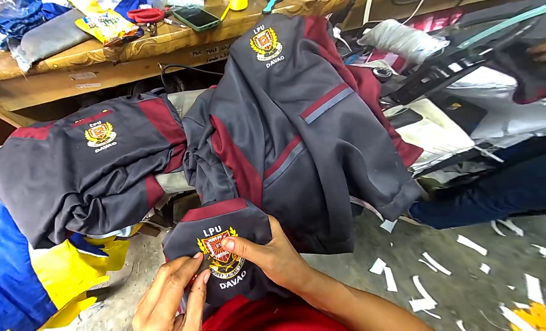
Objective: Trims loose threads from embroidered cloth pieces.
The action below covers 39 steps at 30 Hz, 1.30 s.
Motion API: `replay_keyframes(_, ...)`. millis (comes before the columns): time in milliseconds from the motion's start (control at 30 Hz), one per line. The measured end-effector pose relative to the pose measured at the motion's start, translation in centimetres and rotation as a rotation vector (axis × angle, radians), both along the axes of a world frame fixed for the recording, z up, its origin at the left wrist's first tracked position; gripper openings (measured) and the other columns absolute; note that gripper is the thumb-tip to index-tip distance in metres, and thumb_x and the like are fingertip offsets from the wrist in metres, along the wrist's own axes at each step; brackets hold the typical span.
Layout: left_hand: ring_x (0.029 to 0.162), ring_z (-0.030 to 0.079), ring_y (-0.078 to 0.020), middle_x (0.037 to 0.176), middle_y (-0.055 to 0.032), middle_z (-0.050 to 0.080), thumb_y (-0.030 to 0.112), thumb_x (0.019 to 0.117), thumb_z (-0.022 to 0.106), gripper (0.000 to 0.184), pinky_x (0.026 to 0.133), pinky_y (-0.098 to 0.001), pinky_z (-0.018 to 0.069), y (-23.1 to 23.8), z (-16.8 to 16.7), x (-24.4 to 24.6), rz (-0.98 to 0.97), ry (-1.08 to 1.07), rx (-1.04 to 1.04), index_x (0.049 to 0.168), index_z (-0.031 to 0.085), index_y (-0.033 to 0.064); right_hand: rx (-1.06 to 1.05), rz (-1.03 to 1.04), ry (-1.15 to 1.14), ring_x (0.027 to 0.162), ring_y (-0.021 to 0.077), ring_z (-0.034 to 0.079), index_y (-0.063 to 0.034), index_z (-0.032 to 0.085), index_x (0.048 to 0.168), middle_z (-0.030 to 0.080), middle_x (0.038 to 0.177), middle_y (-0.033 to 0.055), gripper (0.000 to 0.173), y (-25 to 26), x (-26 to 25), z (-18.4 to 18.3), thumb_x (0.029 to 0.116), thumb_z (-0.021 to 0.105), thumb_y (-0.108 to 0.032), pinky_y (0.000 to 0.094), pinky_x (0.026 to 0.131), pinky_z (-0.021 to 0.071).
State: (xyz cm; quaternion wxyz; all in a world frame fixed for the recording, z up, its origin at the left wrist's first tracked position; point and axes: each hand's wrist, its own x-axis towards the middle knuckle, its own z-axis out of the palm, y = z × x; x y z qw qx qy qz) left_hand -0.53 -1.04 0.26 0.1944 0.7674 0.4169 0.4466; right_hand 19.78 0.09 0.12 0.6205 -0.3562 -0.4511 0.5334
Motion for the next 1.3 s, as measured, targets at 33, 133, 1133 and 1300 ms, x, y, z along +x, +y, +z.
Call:
replay_keyframes(33,0.094,0.067,-0.0038,0.100,-0.0084,0.071,0.014,0.0946,0.073,0.018,0.081,-0.0142,0.0557,0.0,0.0,0.0,0.001,0.004,-0.002,0.107,0.075,0.0010,0.004,0.000,-0.005,0.092,0.0084,0.073,-0.0014,0.068,0.108,0.075,0.098,0.0020,0.020,0.0,0.0,0.0,0.0888,0.071,0.004,0.0275,0.088,0.0613)
replay_keyframes(133,0.094,0.067,-0.0037,0.100,-0.0083,0.072,0.014,0.0948,0.072,0.018,0.082,-0.0141,0.0556,0.0,0.1,-0.1,-0.003,0.008,-0.010,0.107,0.075,0.0003,0.004,-0.003,-0.009,0.092,0.0083,0.072,-0.0011,0.068,0.108,0.075,0.098,0.0021,0.020,0.0,0.0,-0.1,0.0889,0.071,0.004,0.0277,0.088,0.0612)
replay_keyframes(1133,0.095,0.070,-0.0045,0.104,-0.0056,0.073,0.011,0.0924,0.075,0.019,0.079,-0.0166,0.0597,-0.1,-0.1,-1.0,-0.086,-0.111,-0.159,0.110,0.077,0.0028,-0.013,0.038,0.004,0.092,0.0092,0.073,-0.0010,0.068,0.108,0.075,0.098,0.0032,0.020,-0.1,-0.1,-0.2,0.0889,0.071,0.004,0.0287,0.088,0.0614)
replay_keyframes(1300,0.094,0.069,-0.0041,0.101,-0.0086,0.073,0.010,0.0922,0.074,0.018,0.081,-0.0152,0.0581,-0.5,0.5,-0.7,-0.039,-0.042,-0.133,0.107,0.076,-0.0014,0.012,0.024,-0.068,0.090,0.0064,0.072,-0.0021,0.069,0.106,0.075,0.097,0.0004,0.019,-0.2,-0.2,0.0,0.0887,0.071,0.004,0.0255,0.086,0.0612)
